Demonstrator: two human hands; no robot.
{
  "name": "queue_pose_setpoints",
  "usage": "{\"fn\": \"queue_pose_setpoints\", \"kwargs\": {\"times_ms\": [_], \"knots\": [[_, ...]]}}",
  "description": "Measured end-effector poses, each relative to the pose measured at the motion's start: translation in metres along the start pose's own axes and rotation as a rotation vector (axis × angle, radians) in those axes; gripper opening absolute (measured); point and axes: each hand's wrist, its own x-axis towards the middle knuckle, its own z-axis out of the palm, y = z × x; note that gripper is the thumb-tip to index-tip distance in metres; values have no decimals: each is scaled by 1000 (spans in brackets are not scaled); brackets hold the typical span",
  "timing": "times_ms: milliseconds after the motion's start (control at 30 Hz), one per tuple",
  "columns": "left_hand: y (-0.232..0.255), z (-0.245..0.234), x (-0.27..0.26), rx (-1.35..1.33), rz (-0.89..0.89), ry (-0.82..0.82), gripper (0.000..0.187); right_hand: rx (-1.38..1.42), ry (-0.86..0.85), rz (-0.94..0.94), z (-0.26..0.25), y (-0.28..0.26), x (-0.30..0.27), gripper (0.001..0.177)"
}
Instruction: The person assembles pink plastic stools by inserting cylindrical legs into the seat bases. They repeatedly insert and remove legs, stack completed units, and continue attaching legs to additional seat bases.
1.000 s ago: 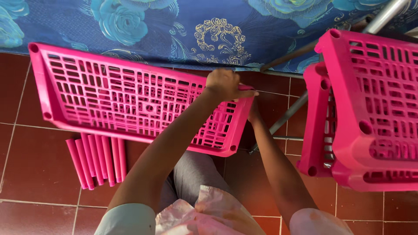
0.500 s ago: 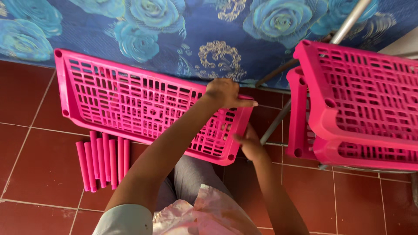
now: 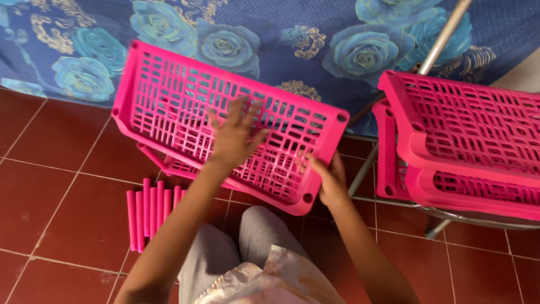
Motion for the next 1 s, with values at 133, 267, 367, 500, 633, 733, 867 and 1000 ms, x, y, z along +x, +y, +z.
{"fn": "queue_pose_setpoints", "kwargs": {"times_ms": [133,267,367,500,633,733,867,1000], "knots": [[-57,-30,-47,-32,-184,-105,73,-13,-63,-93,44,-43,-7,34],[-103,-49,-101,187,-469,-120,59,0,-65,-146,84,-65,-16,33],[-132,-43,-128,69,-570,371,91,26,-97,-200,95,-83,-19,30],[-170,-26,-128,-700,-832,681,113,-24,-77,-182,88,-127,-22,29],[-191,-33,-119,-1914,-724,567,97,-151,-2,-165,62,-183,-35,40],[-169,-43,-106,-2284,-379,404,80,-261,-19,-88,30,-228,-38,49],[-118,-59,-81,-2397,-268,116,82,-246,18,16,-18,-278,-34,48],[-62,-65,-49,-2285,-280,30,71,164,-46,48,-73,-312,-52,52]]}}
